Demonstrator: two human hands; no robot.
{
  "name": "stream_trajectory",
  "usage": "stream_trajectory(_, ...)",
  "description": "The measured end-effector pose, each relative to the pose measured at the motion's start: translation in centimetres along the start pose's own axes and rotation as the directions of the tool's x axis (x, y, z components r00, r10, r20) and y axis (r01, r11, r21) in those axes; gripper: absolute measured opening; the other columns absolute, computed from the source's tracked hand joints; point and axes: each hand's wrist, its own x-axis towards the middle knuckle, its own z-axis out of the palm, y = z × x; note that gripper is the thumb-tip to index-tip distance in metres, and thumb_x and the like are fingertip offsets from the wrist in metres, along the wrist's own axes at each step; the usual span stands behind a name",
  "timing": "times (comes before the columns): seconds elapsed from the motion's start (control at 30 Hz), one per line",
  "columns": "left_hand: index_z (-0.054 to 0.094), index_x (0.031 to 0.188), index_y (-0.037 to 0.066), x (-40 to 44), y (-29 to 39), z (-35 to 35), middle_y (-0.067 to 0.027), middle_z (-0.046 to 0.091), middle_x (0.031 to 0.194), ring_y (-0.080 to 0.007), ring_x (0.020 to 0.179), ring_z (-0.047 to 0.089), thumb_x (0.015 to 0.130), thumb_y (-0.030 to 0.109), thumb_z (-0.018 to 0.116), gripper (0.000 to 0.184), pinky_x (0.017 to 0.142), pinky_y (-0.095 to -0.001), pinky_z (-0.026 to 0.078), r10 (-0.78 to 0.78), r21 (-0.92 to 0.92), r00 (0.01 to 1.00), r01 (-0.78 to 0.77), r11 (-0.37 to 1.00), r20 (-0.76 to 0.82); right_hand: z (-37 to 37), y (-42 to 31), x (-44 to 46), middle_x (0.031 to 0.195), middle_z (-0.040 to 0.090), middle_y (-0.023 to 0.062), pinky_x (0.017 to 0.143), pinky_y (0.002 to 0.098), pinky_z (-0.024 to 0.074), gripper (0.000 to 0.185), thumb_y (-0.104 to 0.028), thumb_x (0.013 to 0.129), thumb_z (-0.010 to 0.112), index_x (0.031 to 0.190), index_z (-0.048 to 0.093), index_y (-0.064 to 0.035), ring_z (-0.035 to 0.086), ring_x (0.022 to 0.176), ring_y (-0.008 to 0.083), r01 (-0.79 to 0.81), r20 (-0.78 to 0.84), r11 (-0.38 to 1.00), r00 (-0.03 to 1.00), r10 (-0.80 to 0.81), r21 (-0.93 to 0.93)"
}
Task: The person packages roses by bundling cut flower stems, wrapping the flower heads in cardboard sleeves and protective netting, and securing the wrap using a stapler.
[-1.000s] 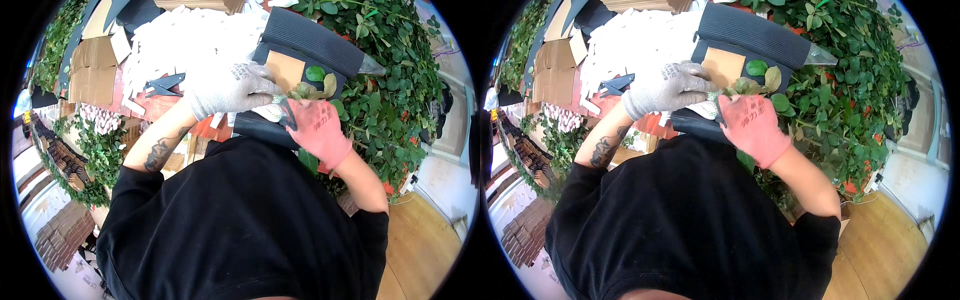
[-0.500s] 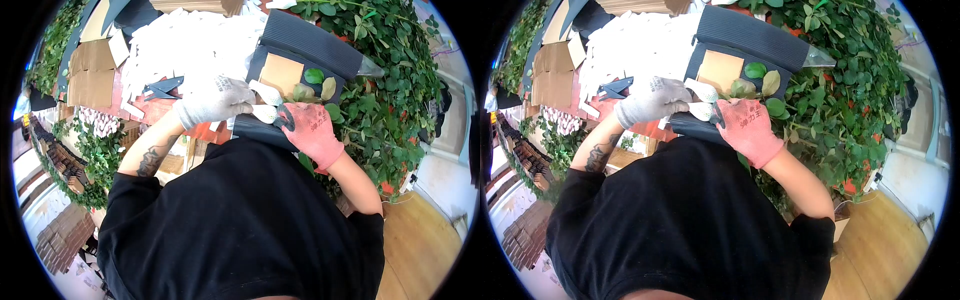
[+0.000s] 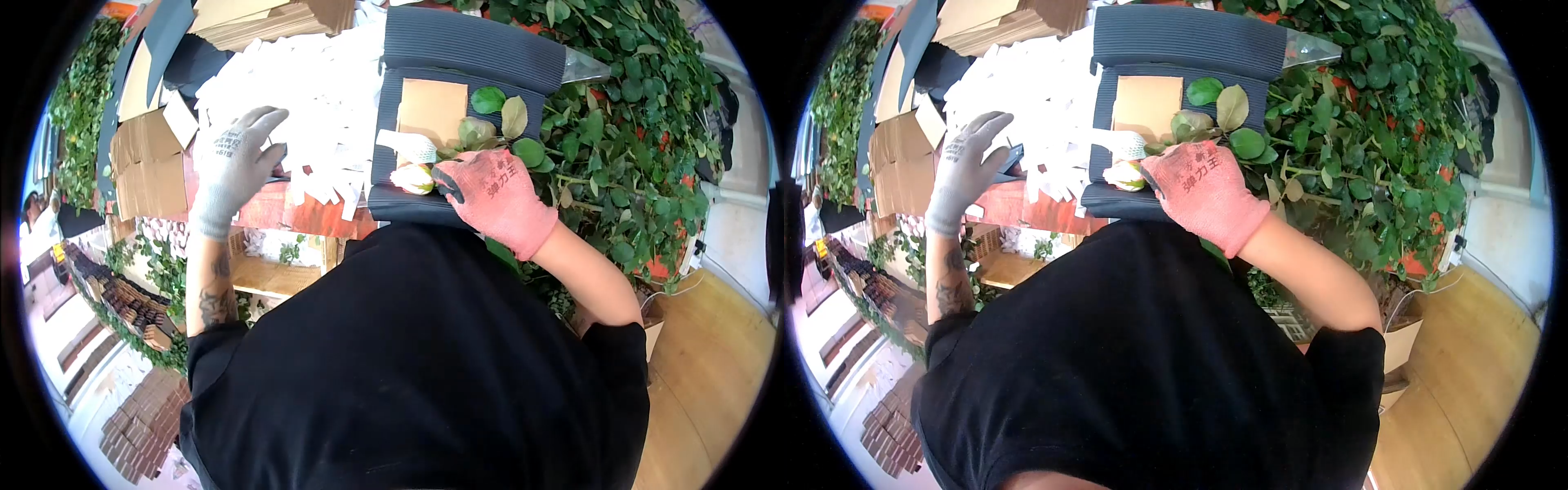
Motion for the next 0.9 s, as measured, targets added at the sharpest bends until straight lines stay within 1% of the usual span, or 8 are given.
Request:
stream_trajectory(0.03, 0.064, 0.099, 0.001, -0.4, 2.3, -0.3, -0.0123, 0.064, 0.102, -0.0254, 0.087, 0.064, 0.078, 0.005, 0.061, 0.021, 0.076, -0.0338, 0.051, -0.033, 0.013, 0.998, 0.033, 0.999, -0.059, 0.0, 0.0, 0.1, 0.093, 0.063, 0.0057, 0.077, 0.0373, 0.0452, 0.027, -0.015, 0.074, 0.064, 0.101, 0.060, -0.0119, 0.059, 0.087, 0.0265, 0.017, 0.007, 1.000, 1.000, -0.017, 0.000)
stream_trajectory(0.1, 0.061, 0.111, 0.007, -1.3, 5.2, 1.9, -0.0088, 0.062, 0.114, -0.0238, 0.091, 0.064, 0.078, 0.011, 0.062, 0.034, 0.076, -0.0325, 0.052, 0.456, -0.014, 0.889, -0.456, 0.890, 0.036, -0.3, 0.2, 0.3, 0.092, 0.063, 0.0049, 0.076, 0.0365, 0.0454, 0.027, -0.016, 0.075, 0.065, 0.101, 0.060, -0.0130, 0.059, 0.088, 0.0251, 0.059, 0.036, 0.998, 0.998, -0.057, -0.032)
stream_trajectory(0.2, 0.063, 0.101, 0.011, -1.5, 7.5, 6.7, -0.0046, 0.063, 0.106, -0.0207, 0.086, 0.064, 0.081, 0.019, 0.060, 0.022, 0.067, -0.0332, 0.050, 0.471, -0.024, 0.882, -0.470, 0.882, 0.020, -1.0, 0.4, -0.1, 0.085, 0.061, 0.0065, 0.070, 0.0357, 0.0476, 0.023, -0.018, 0.075, 0.061, 0.097, 0.059, -0.0135, 0.062, 0.082, 0.0237, 0.175, -0.081, 0.980, 0.980, -0.183, -0.091)
stream_trajectory(0.27, 0.063, 0.099, 0.010, -1.4, 6.7, 7.5, -0.0052, 0.063, 0.106, -0.0204, 0.084, 0.064, 0.081, 0.018, 0.059, 0.020, 0.065, -0.0330, 0.050, 0.525, -0.008, 0.851, -0.525, 0.851, -0.017, -1.6, 0.5, 0.3, 0.091, 0.061, 0.0063, 0.073, 0.0364, 0.0474, 0.028, -0.020, 0.075, 0.062, 0.102, 0.060, -0.0150, 0.061, 0.086, 0.0231, 0.098, 0.053, 0.995, 0.994, -0.099, 0.006)
stream_trajectory(0.33, 0.065, 0.102, 0.011, -1.3, 6.9, 7.0, -0.0023, 0.063, 0.110, -0.0187, 0.083, 0.065, 0.081, 0.017, 0.060, 0.022, 0.065, -0.0307, 0.051, 0.471, 0.008, 0.880, -0.472, 0.881, 0.061, -1.0, 0.6, 0.3, 0.099, 0.060, 0.0056, 0.075, 0.0374, 0.0474, 0.035, -0.023, 0.074, 0.065, 0.107, 0.059, -0.0143, 0.060, 0.091, 0.0228, 0.049, -0.367, 0.938, 0.912, -0.182, -0.343)
stream_trajectory(0.5, 0.066, 0.102, 0.011, -1.5, 7.1, 6.9, 0.0019, 0.064, 0.112, -0.0160, 0.082, 0.066, 0.082, 0.015, 0.059, 0.021, 0.064, -0.0281, 0.052, 0.379, 0.114, 0.909, -0.400, 0.909, 0.172, -0.6, 1.9, 2.8, 0.101, 0.060, 0.0067, 0.072, 0.0350, 0.0487, 0.035, -0.022, 0.074, 0.065, 0.107, 0.060, -0.0113, 0.061, 0.084, 0.0239, 0.143, -0.029, 0.956, 0.987, -0.156, -0.254)
stream_trajectory(0.67, 0.065, 0.102, 0.010, -1.4, 6.7, 6.6, -0.0015, 0.064, 0.111, -0.0202, 0.081, 0.066, 0.082, 0.017, 0.060, 0.021, 0.066, -0.0307, 0.052, 0.469, -0.080, 0.882, -0.465, 0.881, 0.042, 0.3, 2.1, 2.2, 0.098, 0.061, 0.0101, 0.068, 0.0338, 0.0490, 0.034, -0.015, 0.071, 0.062, 0.105, 0.061, -0.0100, 0.061, 0.081, 0.0246, 0.220, -0.071, 0.925, 0.965, -0.254, -0.310)
stream_trajectory(0.9, 0.064, 0.102, 0.008, 1.4, 4.8, 6.1, -0.0075, 0.061, 0.095, -0.0249, 0.084, 0.063, 0.079, 0.022, 0.065, 0.027, 0.070, -0.0326, 0.049, 0.296, 0.067, 0.950, -0.290, 0.955, -0.098, 0.5, 1.7, 1.9, 0.101, 0.060, 0.0116, 0.071, 0.0327, 0.0482, 0.033, -0.011, 0.073, 0.056, 0.106, 0.062, -0.0096, 0.061, 0.084, 0.0257, 0.176, -0.058, 0.926, 0.977, -0.206, -0.334)
